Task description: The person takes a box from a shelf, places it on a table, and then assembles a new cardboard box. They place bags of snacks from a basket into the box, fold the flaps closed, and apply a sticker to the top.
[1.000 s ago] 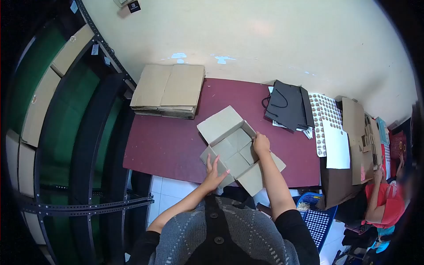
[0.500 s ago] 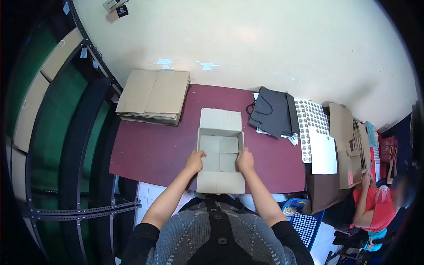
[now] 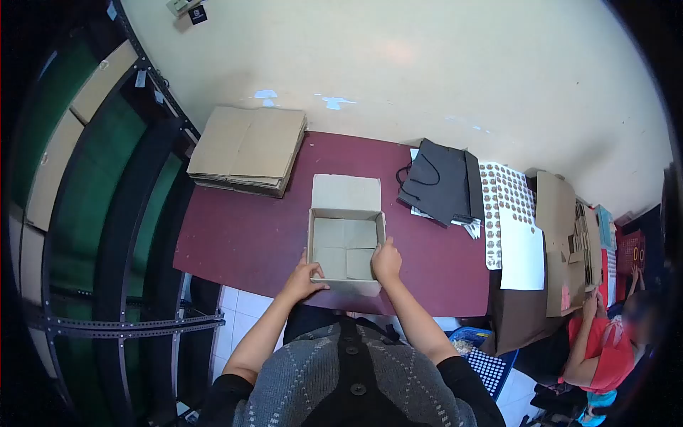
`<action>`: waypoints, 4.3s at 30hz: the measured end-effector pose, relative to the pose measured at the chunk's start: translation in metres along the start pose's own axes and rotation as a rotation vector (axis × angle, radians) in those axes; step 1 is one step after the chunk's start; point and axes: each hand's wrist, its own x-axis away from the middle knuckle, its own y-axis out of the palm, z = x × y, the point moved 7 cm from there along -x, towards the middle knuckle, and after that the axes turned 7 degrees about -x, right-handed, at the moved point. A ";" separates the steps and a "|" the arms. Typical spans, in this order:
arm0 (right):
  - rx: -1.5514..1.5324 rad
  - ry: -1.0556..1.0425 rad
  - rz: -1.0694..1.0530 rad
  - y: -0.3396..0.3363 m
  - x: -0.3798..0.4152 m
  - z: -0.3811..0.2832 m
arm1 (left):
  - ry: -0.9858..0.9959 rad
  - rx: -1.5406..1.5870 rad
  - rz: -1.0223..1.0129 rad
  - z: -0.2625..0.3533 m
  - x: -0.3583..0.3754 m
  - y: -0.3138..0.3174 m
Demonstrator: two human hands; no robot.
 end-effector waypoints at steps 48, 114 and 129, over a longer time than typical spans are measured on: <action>-0.355 -0.012 0.222 -0.038 0.009 0.070 | 0.143 -0.033 -0.067 0.012 -0.028 0.037; -1.077 1.181 0.683 -0.110 0.351 0.631 | 0.546 -0.808 -1.164 0.363 -0.068 0.733; -1.607 1.009 1.156 -0.028 0.262 0.777 | 0.198 -0.328 -1.117 0.300 -0.097 0.873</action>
